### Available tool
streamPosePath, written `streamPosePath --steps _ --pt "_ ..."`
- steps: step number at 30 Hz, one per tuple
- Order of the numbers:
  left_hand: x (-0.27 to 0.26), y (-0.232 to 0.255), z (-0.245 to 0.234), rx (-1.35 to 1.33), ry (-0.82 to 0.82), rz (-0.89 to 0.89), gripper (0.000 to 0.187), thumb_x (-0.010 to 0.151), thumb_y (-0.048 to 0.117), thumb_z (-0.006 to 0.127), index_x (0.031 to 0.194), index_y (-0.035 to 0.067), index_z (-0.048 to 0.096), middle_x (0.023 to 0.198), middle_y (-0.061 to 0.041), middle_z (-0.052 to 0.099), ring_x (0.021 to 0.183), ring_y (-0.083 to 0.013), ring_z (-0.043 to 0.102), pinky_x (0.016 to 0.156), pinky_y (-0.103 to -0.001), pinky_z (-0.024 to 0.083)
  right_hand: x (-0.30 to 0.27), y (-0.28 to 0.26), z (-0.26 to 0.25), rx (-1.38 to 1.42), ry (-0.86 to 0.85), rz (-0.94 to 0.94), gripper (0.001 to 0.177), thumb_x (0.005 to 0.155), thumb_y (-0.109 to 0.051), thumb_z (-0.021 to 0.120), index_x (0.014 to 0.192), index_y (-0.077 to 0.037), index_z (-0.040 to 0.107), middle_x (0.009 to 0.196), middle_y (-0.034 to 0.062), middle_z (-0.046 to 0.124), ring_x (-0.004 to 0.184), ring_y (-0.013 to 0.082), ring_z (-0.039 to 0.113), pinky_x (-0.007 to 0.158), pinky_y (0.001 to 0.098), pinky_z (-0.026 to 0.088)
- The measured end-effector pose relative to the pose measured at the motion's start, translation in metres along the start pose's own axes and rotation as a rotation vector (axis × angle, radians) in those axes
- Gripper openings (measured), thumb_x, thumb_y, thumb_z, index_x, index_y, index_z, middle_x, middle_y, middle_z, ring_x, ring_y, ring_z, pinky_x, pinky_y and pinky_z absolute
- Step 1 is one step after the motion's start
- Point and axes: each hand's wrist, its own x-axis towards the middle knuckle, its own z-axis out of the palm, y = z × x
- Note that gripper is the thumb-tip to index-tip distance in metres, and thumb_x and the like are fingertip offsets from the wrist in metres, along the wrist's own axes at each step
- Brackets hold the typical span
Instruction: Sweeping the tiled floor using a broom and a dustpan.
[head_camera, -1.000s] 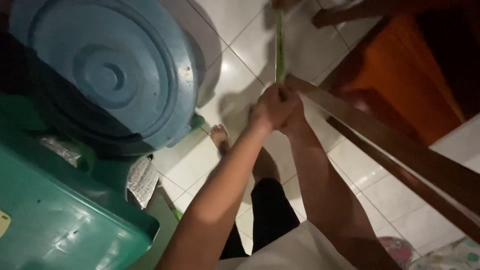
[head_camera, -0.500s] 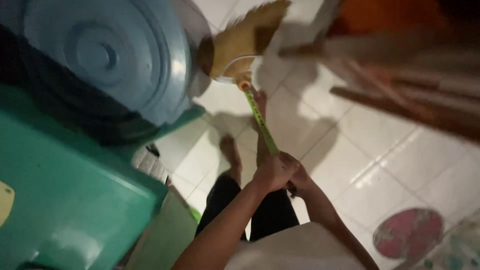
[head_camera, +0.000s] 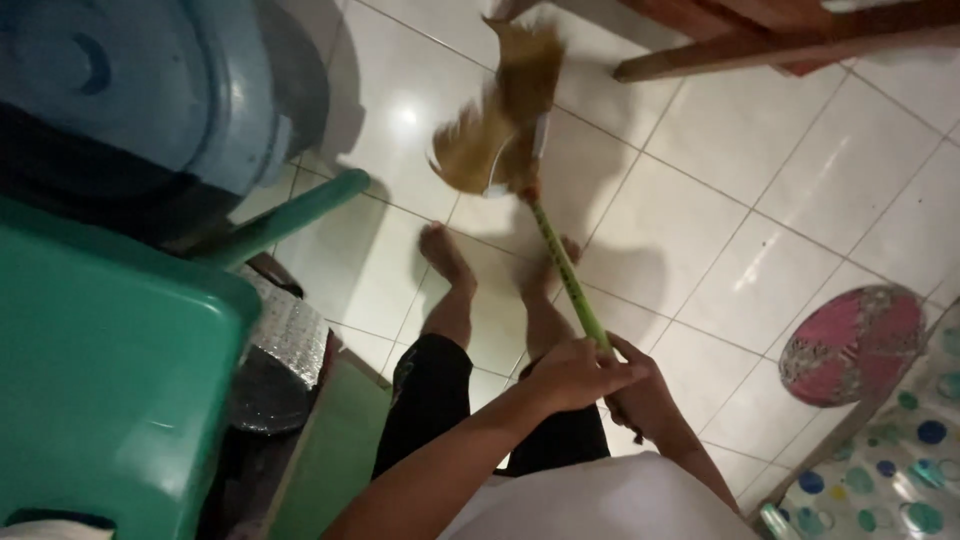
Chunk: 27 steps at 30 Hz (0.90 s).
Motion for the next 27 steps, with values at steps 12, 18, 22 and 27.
streamPosePath --steps 12,18,22,27 --pt "0.071 0.049 -0.001 -0.215 0.320 0.420 0.066 0.087 0.051 0.070 0.124 -0.002 0.061 0.103 -0.019 0.074 0.092 -0.0260 0.073 0.081 -0.039 0.060 0.144 -0.019 -0.075 0.097 0.032 -0.832 0.057 0.097 -0.004 0.062 0.153 -0.002 0.051 0.093 0.0121 0.069 0.060 0.0118 0.055 0.045 0.0263 0.044" --pt "0.170 0.044 -0.065 -1.018 0.080 0.614 0.073 0.094 0.041 0.070 0.150 0.003 0.046 0.131 -0.015 0.064 0.120 -0.0242 0.064 0.110 -0.041 0.056 0.260 -0.130 -0.076 -0.752 0.598 -1.502 0.050 0.094 -0.009 0.065 0.142 0.002 0.054 0.126 0.0176 0.069 0.112 0.0296 0.067 0.099 0.0325 0.052" --pt "0.141 0.050 -0.091 0.133 0.573 0.384 0.079 0.091 0.043 0.067 0.155 0.007 0.039 0.117 -0.015 0.074 0.104 -0.0257 0.072 0.094 -0.036 0.055 0.327 -0.156 -0.051 0.186 -0.119 -0.995 0.033 0.108 -0.023 0.063 0.131 0.000 0.054 0.097 0.0088 0.065 0.081 0.0228 0.059 0.069 0.0370 0.050" --pt "0.135 0.027 -0.063 0.193 0.549 0.432 0.072 0.092 0.033 0.068 0.152 0.004 0.041 0.121 -0.014 0.070 0.104 -0.0243 0.072 0.093 -0.037 0.057 0.297 -0.106 -0.027 0.701 -0.296 -0.535 0.027 0.106 -0.027 0.053 0.121 -0.006 0.062 0.075 0.0029 0.055 0.056 0.0160 0.050 0.048 0.0347 0.046"
